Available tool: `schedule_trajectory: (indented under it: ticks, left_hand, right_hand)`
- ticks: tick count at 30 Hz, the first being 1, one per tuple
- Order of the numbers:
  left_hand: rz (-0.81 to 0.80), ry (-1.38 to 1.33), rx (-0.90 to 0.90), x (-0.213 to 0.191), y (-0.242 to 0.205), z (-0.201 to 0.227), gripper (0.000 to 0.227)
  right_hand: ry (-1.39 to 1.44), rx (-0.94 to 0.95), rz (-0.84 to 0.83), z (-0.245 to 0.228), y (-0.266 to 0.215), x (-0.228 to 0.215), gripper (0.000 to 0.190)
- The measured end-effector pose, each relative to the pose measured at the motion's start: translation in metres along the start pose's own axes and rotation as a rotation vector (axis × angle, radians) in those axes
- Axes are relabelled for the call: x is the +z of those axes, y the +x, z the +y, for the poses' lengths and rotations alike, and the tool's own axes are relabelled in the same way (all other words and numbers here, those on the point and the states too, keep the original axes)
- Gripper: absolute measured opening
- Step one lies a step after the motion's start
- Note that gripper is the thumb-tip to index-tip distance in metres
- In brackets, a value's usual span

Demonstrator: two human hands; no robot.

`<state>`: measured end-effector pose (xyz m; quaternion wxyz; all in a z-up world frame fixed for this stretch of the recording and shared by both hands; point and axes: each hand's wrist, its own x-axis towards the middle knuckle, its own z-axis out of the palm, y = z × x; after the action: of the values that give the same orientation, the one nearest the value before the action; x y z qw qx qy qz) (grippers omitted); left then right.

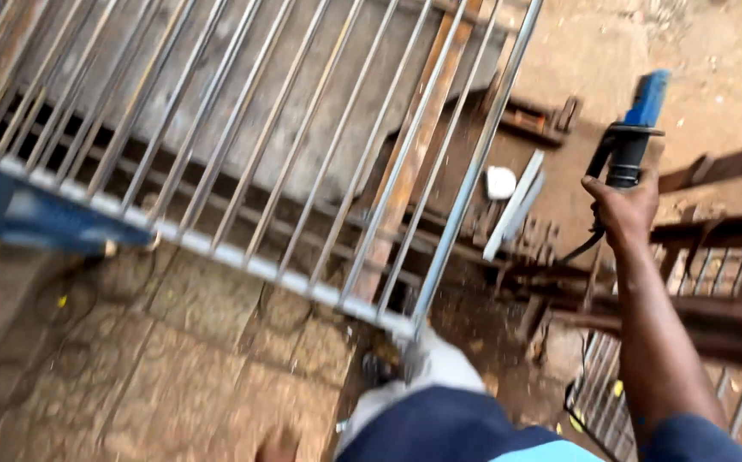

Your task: The recorder uses a manual arc welder to join metal bars of a gate frame.

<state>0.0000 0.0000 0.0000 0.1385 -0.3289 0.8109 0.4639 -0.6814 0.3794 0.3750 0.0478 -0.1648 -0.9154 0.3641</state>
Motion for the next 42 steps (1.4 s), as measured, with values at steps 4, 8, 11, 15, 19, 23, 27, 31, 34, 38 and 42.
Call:
schedule_trajectory:
  ticks: [4, 8, 11, 15, 19, 23, 27, 31, 34, 38, 42]
  left_hand:
    - [0.012, -0.079, 0.059, -0.045, 0.055, 0.187, 0.051]
    - [0.078, -0.263, 0.517, -0.076, 0.085, 0.324, 0.042]
    - [0.119, -0.234, 0.692, -0.033, 0.152, 0.344, 0.040]
    - [-0.054, -0.224, 0.550, -0.020, 0.233, 0.406, 0.038]
    - [-0.255, 0.026, 0.246, -0.015, 0.273, 0.455, 0.033]
    - [-0.202, 0.315, 0.221, -0.014, 0.274, 0.487, 0.040]
    - [-0.098, 0.430, 0.305, 0.014, 0.279, 0.501, 0.034]
    - [-0.086, 0.572, 0.276, 0.046, 0.281, 0.500, 0.017]
    - [-0.015, 0.569, 0.249, 0.053, 0.277, 0.499, 0.019]
    - [0.070, 0.535, 0.269, 0.045, 0.280, 0.495, 0.020]
    - [-0.006, 0.579, 0.237, 0.048, 0.287, 0.488, 0.020]
  right_hand:
    - [-0.418, -0.384, -0.022, 0.054, -0.099, -0.056, 0.056]
    - [-0.667, -0.730, 0.056, 0.104, -0.188, -0.117, 0.057]
    - [-0.573, -0.832, 0.022, 0.125, -0.244, -0.164, 0.054]
    - [-0.484, -0.842, 0.011, 0.096, -0.300, -0.213, 0.060]
    - [-0.153, -0.768, -0.073, 0.105, -0.302, -0.222, 0.069]
    - [0.418, -0.426, -0.259, 0.109, -0.281, -0.199, 0.066]
    - [0.288, -0.128, -0.247, 0.084, -0.247, -0.159, 0.064]
    - [0.554, 0.047, -0.401, 0.087, -0.208, -0.127, 0.081]
    - [0.275, -0.039, -0.465, 0.067, -0.195, -0.118, 0.094]
    - [-0.128, -0.003, -0.558, 0.021, -0.178, -0.096, 0.122]
    - [-0.303, -0.095, -0.541, 0.038, -0.162, -0.063, 0.133]
